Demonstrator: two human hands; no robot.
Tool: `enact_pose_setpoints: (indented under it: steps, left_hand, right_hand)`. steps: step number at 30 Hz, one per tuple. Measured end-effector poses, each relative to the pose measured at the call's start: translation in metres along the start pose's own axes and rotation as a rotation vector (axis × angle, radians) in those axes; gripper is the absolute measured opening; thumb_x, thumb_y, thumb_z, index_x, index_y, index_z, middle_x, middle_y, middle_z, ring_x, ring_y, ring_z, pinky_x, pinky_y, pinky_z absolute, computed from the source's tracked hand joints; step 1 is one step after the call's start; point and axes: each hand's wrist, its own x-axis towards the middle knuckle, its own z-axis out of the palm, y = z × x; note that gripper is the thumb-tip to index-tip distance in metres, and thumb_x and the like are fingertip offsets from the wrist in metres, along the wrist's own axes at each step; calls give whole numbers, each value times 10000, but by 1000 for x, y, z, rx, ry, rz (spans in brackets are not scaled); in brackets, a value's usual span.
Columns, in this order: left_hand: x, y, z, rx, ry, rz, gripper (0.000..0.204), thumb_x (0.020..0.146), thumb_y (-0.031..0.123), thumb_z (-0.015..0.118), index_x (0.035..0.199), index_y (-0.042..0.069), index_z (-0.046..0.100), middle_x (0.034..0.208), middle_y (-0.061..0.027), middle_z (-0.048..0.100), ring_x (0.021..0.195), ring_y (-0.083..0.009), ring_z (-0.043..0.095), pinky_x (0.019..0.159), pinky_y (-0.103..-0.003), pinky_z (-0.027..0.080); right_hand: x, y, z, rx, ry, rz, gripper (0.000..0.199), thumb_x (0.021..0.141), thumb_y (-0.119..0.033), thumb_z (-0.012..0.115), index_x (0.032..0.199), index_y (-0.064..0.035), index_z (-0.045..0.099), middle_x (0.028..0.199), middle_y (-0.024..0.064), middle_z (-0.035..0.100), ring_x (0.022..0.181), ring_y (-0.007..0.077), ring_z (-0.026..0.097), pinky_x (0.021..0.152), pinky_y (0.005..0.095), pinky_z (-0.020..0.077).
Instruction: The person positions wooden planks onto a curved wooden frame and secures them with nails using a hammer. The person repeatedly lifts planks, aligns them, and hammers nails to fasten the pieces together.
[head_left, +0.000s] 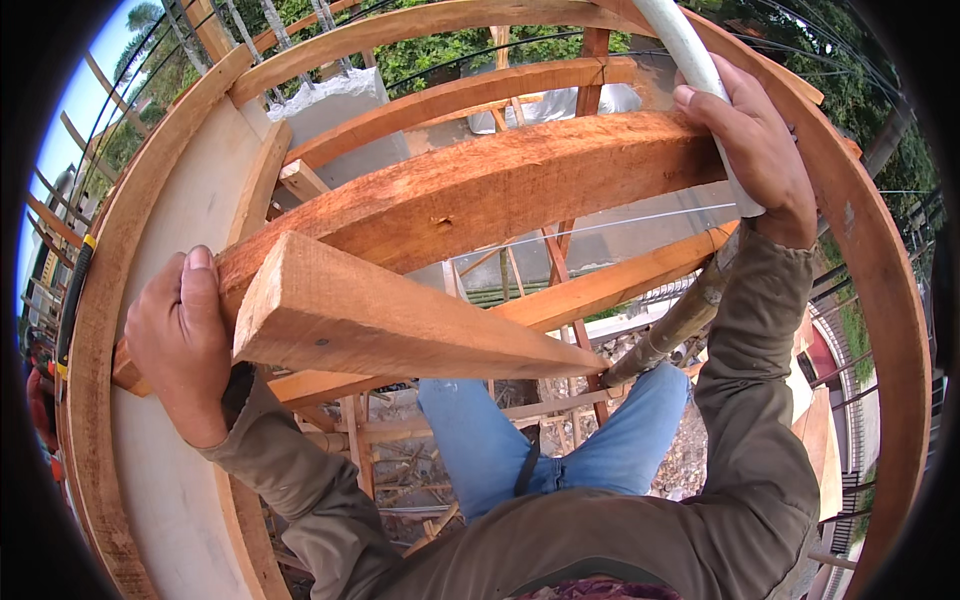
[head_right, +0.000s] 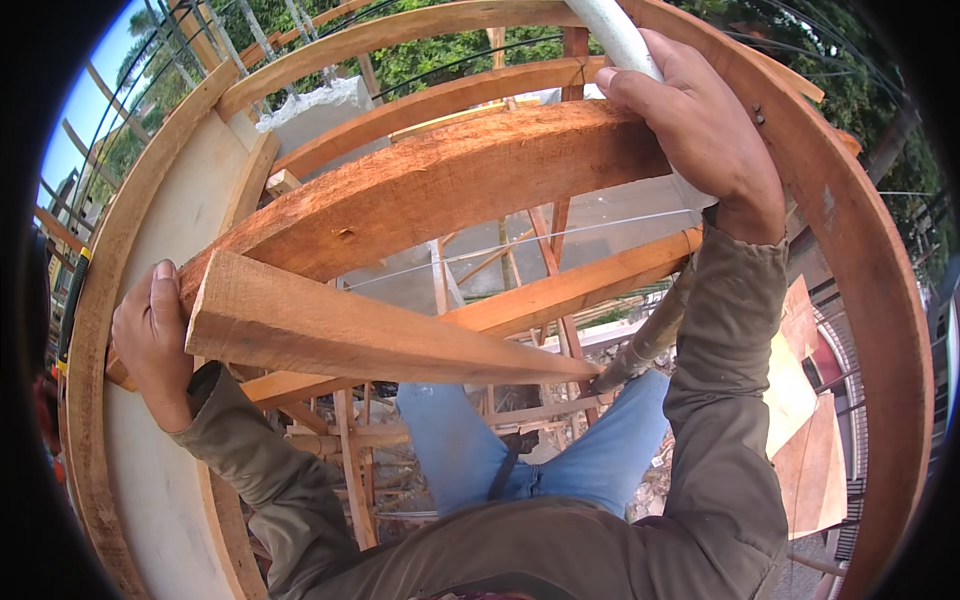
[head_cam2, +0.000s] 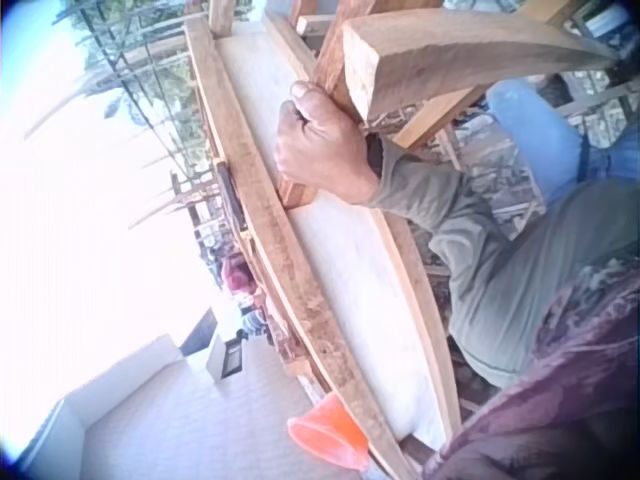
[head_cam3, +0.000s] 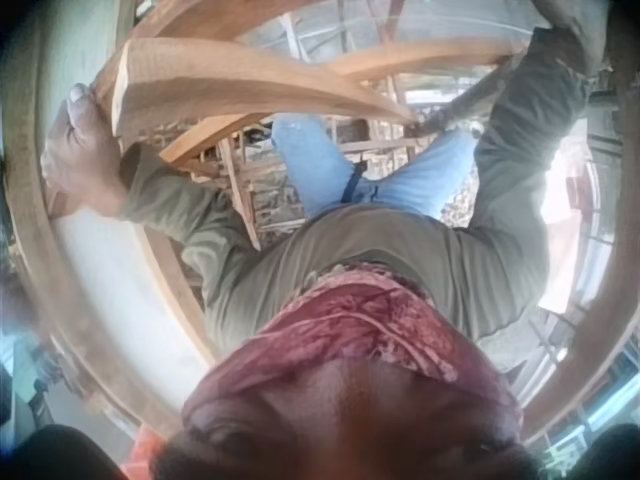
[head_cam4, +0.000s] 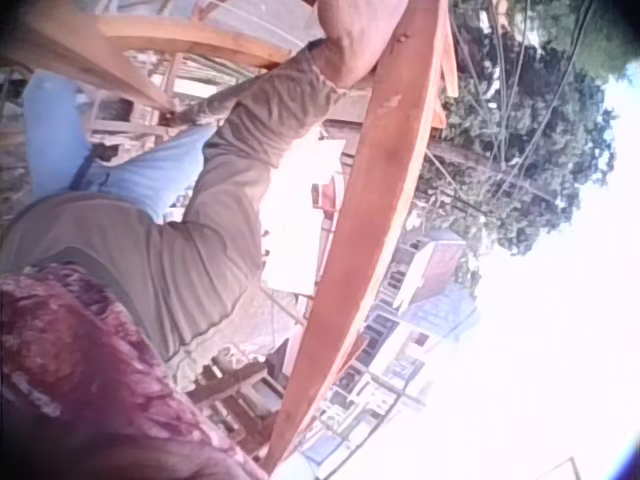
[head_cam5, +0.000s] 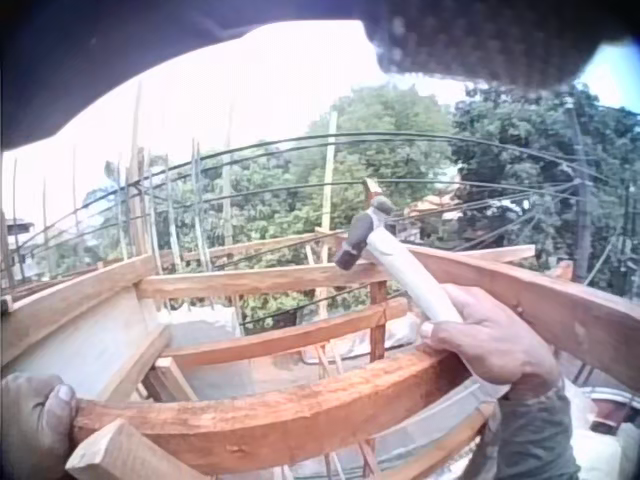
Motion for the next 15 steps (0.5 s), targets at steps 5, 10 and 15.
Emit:
enact_pose_setpoints:
  steps: [5, 10, 15]
  left_hand:
    - [-1, -4, 1, -45, -22, -17, 465, 1001, 390, 528, 744, 3, 564, 645, -222, 448, 599, -400, 460, 588, -456, 378]
    - [1, -2, 2, -3, -2, 5, 478, 1009, 402, 506, 751, 2, 557, 645, -213, 437, 592, -383, 447, 589, -453, 375]
    - [-1, -4, -2, -27, -29, -31, 491, 999, 422, 500, 757, 4, 583, 641, -224, 453, 598, -408, 460, 581, -467, 374]
  right_hand:
    - [-3, -5, 2, 8, 2, -4, 390, 955, -294, 624, 1164, 34, 590, 894, -6, 557, 824, 88, 493, 752, 269, 426]
    - [-1, 2, 0, 77, -13, -33, 378, 955, -277, 617, 1163, 37, 593, 898, 6, 578, 824, 95, 509, 763, 283, 447]
    - [0, 0, 6, 26, 26, -77, 347, 954, -275, 616, 1103, 37, 588, 871, 16, 577, 819, 97, 514, 761, 292, 452]
